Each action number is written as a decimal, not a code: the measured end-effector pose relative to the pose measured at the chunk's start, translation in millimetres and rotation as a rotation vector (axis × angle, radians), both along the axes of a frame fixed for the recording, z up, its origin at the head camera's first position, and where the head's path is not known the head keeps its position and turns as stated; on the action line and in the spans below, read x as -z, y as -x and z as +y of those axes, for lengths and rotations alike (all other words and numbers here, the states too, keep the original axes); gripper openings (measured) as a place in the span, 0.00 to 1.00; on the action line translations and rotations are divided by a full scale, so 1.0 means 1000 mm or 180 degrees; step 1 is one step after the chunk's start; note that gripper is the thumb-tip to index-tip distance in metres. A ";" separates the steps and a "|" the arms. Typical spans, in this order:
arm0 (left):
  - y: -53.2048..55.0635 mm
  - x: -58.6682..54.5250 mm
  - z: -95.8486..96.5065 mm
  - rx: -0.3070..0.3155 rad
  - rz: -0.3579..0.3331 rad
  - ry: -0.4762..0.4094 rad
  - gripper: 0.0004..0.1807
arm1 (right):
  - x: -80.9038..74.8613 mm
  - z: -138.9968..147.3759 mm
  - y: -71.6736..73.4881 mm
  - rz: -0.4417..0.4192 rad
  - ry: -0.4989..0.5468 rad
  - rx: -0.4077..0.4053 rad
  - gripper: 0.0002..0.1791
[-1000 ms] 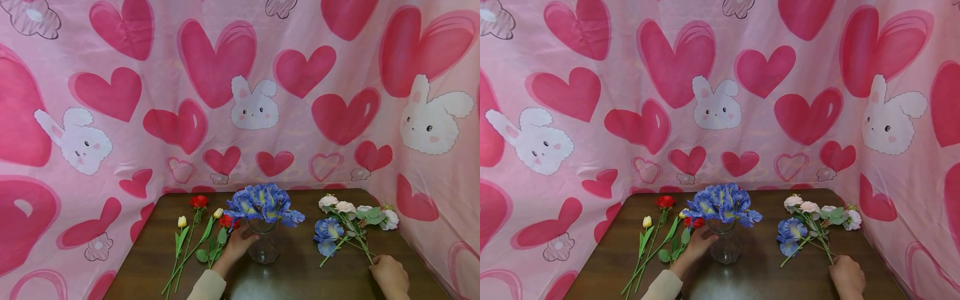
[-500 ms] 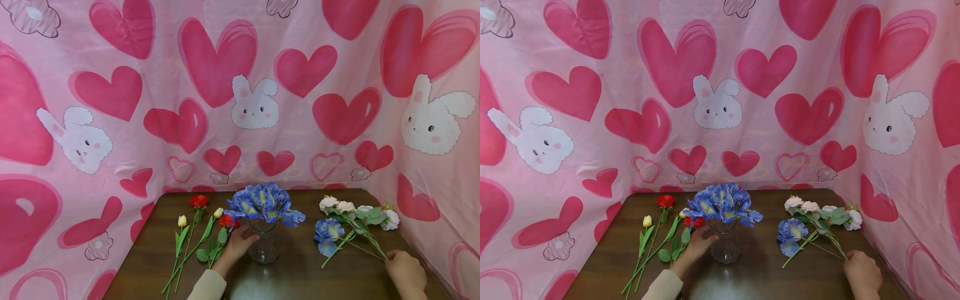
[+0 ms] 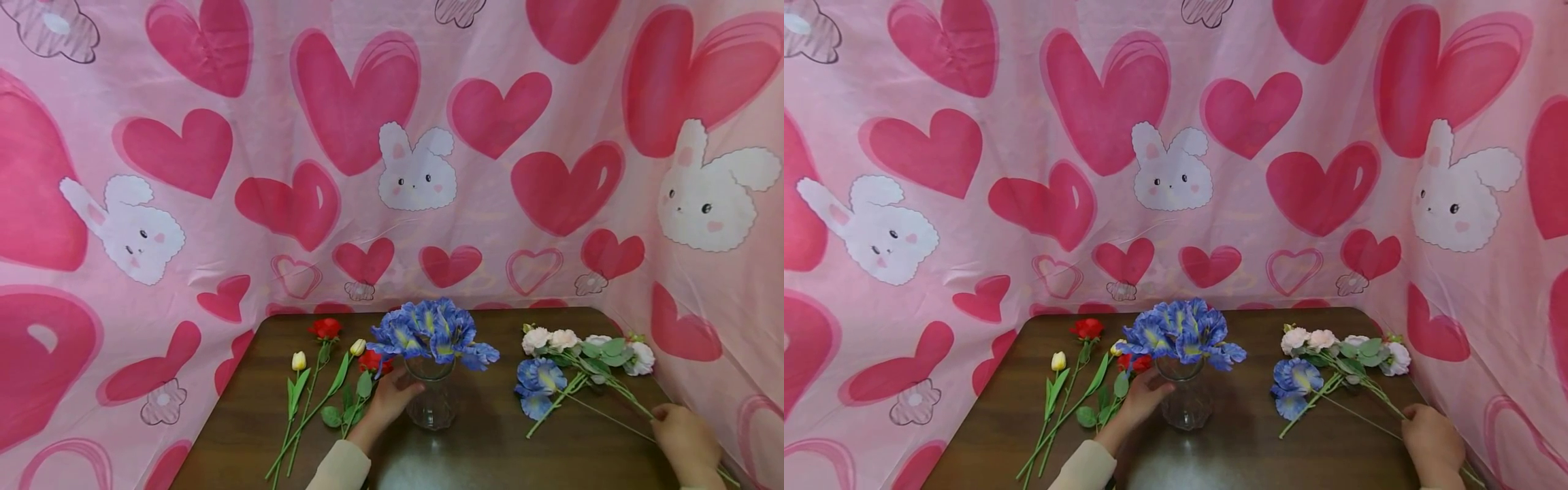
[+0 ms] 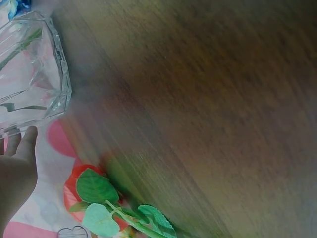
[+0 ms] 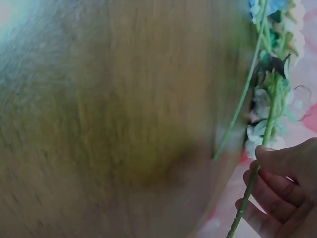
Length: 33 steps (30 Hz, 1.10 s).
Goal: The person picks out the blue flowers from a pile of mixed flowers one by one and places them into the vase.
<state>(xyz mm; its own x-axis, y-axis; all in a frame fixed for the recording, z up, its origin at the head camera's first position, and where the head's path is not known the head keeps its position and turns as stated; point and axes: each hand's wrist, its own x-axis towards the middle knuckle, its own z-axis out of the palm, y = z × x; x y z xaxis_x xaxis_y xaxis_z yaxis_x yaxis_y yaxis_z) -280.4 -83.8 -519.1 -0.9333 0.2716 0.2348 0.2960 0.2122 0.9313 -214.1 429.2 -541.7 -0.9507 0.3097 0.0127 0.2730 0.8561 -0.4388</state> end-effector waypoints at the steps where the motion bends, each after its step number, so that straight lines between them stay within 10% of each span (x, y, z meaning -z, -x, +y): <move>1: 0.000 0.000 0.000 -0.0003 -0.0008 -0.0011 0.26 | 0.001 0.001 0.000 -0.0005 -0.0003 0.0008 0.11; 24: 0.001 0.002 0.000 0.0050 0.0039 -0.0037 0.29 | 0.015 0.000 -0.001 0.0116 -0.0045 0.0013 0.16; 33: 0.000 0.002 0.000 0.0060 -0.0011 -0.0117 0.29 | 0.002 -0.018 0.008 0.0781 -0.0144 -0.0188 0.14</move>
